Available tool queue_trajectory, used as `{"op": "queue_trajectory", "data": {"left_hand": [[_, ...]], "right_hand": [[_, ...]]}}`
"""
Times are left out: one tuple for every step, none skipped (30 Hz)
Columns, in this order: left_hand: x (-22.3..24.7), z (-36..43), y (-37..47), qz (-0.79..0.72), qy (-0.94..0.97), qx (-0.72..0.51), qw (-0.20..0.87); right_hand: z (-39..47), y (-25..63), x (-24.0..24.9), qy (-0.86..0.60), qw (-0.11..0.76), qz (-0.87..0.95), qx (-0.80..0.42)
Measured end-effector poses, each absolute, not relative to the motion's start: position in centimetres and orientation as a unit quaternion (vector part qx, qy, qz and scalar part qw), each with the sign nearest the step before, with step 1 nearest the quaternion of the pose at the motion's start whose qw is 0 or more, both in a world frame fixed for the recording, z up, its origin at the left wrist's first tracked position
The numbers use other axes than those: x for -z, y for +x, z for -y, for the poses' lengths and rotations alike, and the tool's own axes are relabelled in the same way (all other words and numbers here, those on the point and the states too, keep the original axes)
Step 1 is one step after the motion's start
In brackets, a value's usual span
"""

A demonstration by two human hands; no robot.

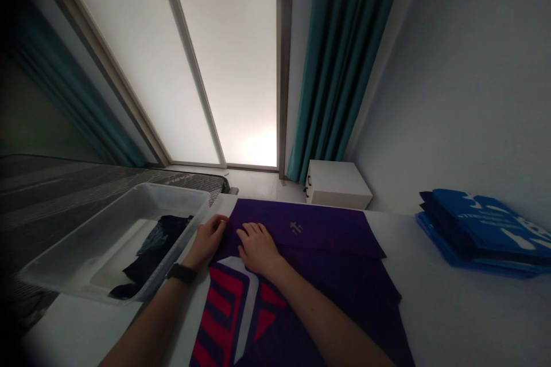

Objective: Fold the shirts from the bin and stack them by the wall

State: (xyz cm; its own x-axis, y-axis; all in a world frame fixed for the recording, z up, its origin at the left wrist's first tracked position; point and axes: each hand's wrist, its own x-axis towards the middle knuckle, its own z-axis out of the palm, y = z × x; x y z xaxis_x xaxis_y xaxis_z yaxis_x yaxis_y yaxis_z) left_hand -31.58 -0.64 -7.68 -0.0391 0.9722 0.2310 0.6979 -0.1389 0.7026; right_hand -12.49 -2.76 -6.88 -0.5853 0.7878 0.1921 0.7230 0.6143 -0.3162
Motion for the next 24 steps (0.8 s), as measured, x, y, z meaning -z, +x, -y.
{"op": "queue_trajectory", "data": {"left_hand": [[7.7, 0.6, -31.6, -0.623, 0.655, -0.375, 0.206], [7.7, 0.6, -31.7, -0.616, 0.645, -0.395, 0.219], [7.7, 0.6, -31.7, -0.607, 0.638, -0.413, 0.233], [7.7, 0.6, -31.7, -0.597, 0.633, -0.427, 0.247], [7.7, 0.6, -31.8, -0.587, 0.628, -0.439, 0.259], [7.7, 0.6, -31.8, -0.579, 0.625, -0.448, 0.271], [7.6, 0.7, -31.8, -0.571, 0.623, -0.454, 0.282], [7.6, 0.7, -31.8, -0.565, 0.621, -0.458, 0.293], [7.5, 0.8, -31.7, -0.560, 0.619, -0.460, 0.302], [7.5, 0.9, -31.7, -0.556, 0.619, -0.462, 0.309], [7.4, 0.9, -31.6, -0.552, 0.619, -0.463, 0.313], [7.3, 1.0, -31.6, -0.550, 0.620, -0.463, 0.315], [7.2, 1.0, -31.5, -0.549, 0.620, -0.464, 0.314], [7.2, 1.0, -31.5, -0.549, 0.620, -0.466, 0.313], [7.1, 1.0, -31.5, -0.551, 0.618, -0.468, 0.310], [7.1, 1.0, -31.5, -0.553, 0.616, -0.470, 0.308], [7.1, 1.0, -31.5, -0.556, 0.613, -0.471, 0.307], [7.2, 0.9, -31.5, -0.558, 0.610, -0.470, 0.308], [7.2, 0.8, -31.5, -0.561, 0.609, -0.468, 0.308], [7.3, 0.8, -31.5, -0.564, 0.609, -0.465, 0.308], [7.3, 0.7, -31.5, -0.567, 0.609, -0.461, 0.307], [7.4, 0.7, -31.5, -0.570, 0.610, -0.458, 0.306], [7.5, 0.7, -31.5, -0.572, 0.611, -0.455, 0.304], [7.5, 0.7, -31.5, -0.574, 0.611, -0.453, 0.302]], "right_hand": [[2.7, -13.2, 6.8, -0.431, 0.168, 0.882, -0.093], [2.6, -13.9, 6.7, -0.436, 0.175, 0.879, -0.084], [2.5, -14.4, 6.6, -0.442, 0.180, 0.875, -0.076], [2.4, -14.9, 6.6, -0.450, 0.182, 0.871, -0.068], [2.3, -15.4, 6.5, -0.461, 0.182, 0.867, -0.061], [2.1, -15.8, 6.5, -0.471, 0.181, 0.862, -0.053], [2.0, -16.1, 6.5, -0.481, 0.180, 0.857, -0.046], [1.9, -16.4, 6.5, -0.490, 0.180, 0.852, -0.040], [1.7, -16.7, 6.5, -0.498, 0.181, 0.848, -0.036], [1.6, -16.8, 6.6, -0.504, 0.185, 0.843, -0.033], [1.5, -17.0, 6.8, -0.510, 0.191, 0.838, -0.035], [1.3, -17.0, 6.9, -0.515, 0.200, 0.832, -0.040], [1.2, -17.1, 7.0, -0.521, 0.211, 0.825, -0.050], [1.0, -17.0, 7.2, -0.528, 0.224, 0.816, -0.066], [0.8, -16.9, 7.3, -0.536, 0.240, 0.805, -0.086], [0.5, -16.8, 7.4, -0.546, 0.260, 0.789, -0.110], [0.2, -16.6, 7.5, -0.553, 0.284, 0.771, -0.138], [-0.1, -16.4, 7.5, -0.558, 0.312, 0.750, -0.167], [-0.5, -16.1, 7.5, -0.560, 0.342, 0.728, -0.197], [-0.9, -15.8, 7.5, -0.559, 0.375, 0.705, -0.226], [-1.3, -15.5, 7.5, -0.554, 0.406, 0.681, -0.254], [-1.7, -15.2, 7.5, -0.548, 0.432, 0.660, -0.279], [-2.0, -14.8, 7.4, -0.541, 0.452, 0.642, -0.300], [-2.4, -14.5, 7.3, -0.537, 0.466, 0.628, -0.317]]}}
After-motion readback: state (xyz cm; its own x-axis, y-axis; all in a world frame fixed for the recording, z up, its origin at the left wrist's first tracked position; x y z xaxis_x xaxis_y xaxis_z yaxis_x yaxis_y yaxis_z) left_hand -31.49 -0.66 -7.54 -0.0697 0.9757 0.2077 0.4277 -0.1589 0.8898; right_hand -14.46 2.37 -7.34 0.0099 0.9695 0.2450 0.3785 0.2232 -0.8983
